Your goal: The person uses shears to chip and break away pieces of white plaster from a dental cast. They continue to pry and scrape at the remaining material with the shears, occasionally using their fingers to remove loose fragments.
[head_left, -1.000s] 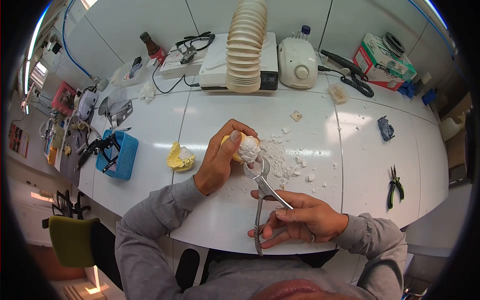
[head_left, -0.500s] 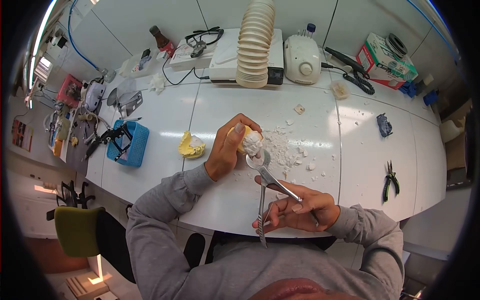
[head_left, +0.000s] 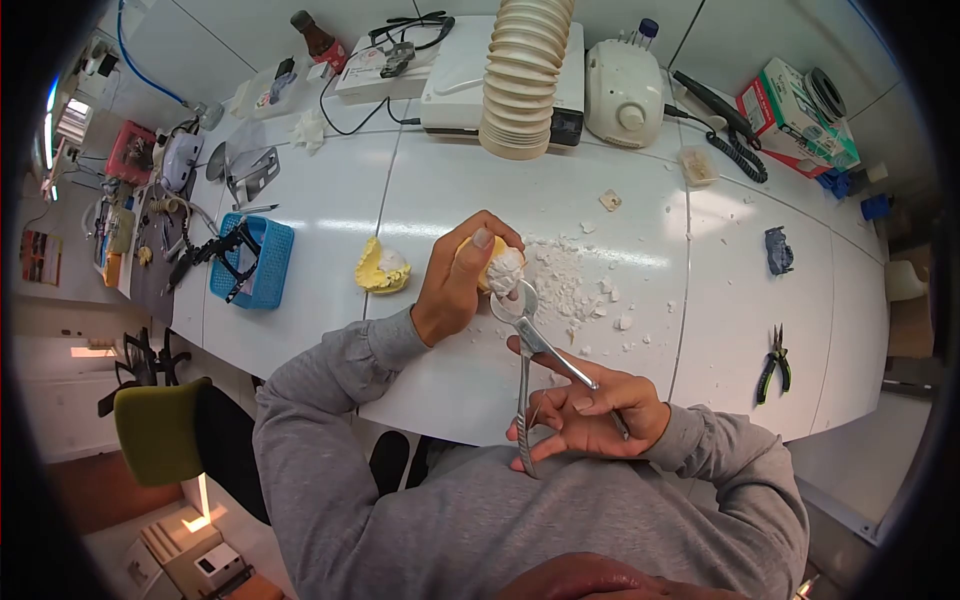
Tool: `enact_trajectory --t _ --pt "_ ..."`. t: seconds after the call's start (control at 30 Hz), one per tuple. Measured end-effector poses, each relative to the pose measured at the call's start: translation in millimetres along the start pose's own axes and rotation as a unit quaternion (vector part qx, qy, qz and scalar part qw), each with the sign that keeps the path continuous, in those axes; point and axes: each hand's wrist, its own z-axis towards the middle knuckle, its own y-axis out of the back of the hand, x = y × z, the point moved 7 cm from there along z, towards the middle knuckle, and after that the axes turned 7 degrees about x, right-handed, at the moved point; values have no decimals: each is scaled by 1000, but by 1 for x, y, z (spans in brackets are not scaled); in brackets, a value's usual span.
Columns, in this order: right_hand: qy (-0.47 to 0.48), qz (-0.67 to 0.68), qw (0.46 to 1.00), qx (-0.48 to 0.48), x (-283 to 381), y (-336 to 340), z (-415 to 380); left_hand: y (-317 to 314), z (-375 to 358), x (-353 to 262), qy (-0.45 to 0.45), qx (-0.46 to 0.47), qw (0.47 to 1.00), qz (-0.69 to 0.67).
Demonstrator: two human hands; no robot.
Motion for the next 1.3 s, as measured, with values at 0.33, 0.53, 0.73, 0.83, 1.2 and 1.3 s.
enact_trajectory --t 0.33,0.53,0.73,0.83,1.2,1.3 --pt "-60 47 997 -11 -8 5 3 5 -3 2 -3 -39 999 15" --pt "-44 27 999 -16 -7 9 3 6 -5 4 14 -50 998 40" --pt "-46 6 998 -30 -6 5 6 7 -4 7 31 -57 997 30" --pt "-59 14 998 -16 -8 4 7 6 -6 9 26 -63 997 31" --pt "-19 24 999 15 -19 4 11 5 -6 7 33 -60 998 -8" --pt "-12 20 1000 10 -21 3 11 4 -5 5 28 -57 998 -18"
